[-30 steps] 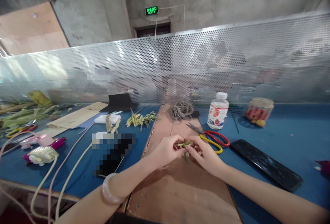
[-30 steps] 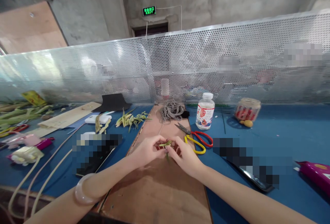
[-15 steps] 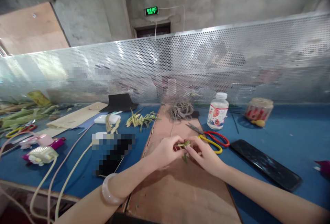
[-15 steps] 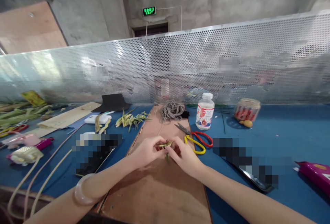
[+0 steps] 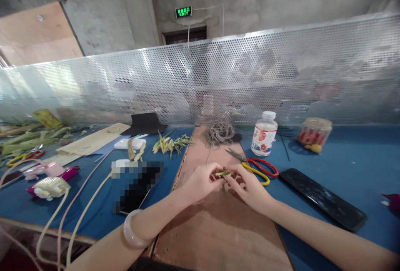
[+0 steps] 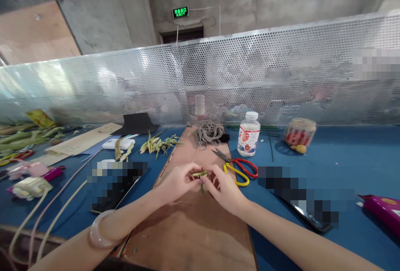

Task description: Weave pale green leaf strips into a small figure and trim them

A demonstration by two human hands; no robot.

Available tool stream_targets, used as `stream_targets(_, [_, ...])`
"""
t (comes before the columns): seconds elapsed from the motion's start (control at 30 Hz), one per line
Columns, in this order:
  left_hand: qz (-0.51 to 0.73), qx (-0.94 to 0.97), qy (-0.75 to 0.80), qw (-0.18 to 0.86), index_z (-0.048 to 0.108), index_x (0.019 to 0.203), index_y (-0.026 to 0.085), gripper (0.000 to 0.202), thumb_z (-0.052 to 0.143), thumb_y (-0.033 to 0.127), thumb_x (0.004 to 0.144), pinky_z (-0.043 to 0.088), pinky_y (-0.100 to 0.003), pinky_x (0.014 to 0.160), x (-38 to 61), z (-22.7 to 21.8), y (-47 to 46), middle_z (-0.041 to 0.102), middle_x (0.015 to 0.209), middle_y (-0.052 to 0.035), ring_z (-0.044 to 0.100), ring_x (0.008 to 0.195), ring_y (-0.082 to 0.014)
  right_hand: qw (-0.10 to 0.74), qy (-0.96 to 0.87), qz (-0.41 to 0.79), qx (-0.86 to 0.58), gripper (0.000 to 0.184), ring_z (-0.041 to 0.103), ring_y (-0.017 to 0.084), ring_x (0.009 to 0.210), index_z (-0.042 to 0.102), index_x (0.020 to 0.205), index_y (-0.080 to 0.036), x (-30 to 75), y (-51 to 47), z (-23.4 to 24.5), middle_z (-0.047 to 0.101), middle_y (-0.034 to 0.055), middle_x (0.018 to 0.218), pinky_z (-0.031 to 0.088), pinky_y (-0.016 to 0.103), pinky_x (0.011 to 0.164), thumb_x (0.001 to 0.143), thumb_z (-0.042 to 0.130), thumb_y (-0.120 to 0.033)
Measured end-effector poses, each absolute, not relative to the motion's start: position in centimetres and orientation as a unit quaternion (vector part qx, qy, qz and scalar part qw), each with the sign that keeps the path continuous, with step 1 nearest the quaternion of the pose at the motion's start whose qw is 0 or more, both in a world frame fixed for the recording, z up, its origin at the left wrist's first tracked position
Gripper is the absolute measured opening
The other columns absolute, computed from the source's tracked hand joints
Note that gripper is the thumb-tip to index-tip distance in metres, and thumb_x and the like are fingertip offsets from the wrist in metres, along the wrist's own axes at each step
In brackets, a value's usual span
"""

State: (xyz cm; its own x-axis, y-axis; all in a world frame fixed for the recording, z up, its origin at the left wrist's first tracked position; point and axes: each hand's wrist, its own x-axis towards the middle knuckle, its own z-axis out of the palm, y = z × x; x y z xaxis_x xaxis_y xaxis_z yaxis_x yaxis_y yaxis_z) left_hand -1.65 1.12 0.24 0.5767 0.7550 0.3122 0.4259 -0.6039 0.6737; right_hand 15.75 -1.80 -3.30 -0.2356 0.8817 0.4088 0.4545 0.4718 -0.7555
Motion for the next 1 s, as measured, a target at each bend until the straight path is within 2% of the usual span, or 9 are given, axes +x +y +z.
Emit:
stream_targets(0.53, [0.286,0.857,0.351,0.246,0.058,0.096,0.019,0.023,0.052,0.032,0.077,0.045,-0.024,0.069,-1.74,0.51,1.09,0.065,0.088,-0.0030,0.059,0.075,-0.0143,0.417,-0.759,0.232,-0.442,0.025,0.054,0.012,0.058,0.047,0.105,-0.019,15.87,-1.81,-3.29,0.054,0.0005,0.069,0.042,0.022,0.048,0.087,0.039,-0.034])
stream_targets(1.0, [0.274,0.863,0.353,0.237,0.058,0.096,0.018,0.023,0.051,0.030,0.077,0.044,-0.024,0.068,-1.79,0.52,1.06,0.065,0.084,-0.0036,0.059,0.072,-0.0143,0.402,-0.765,0.236,-0.445,0.025,0.058,0.014,0.065,0.045,0.106,-0.019,15.91,-1.74,-3.35,0.058,0.0022,0.075,0.043,0.023,0.050,0.087,0.040,-0.035])
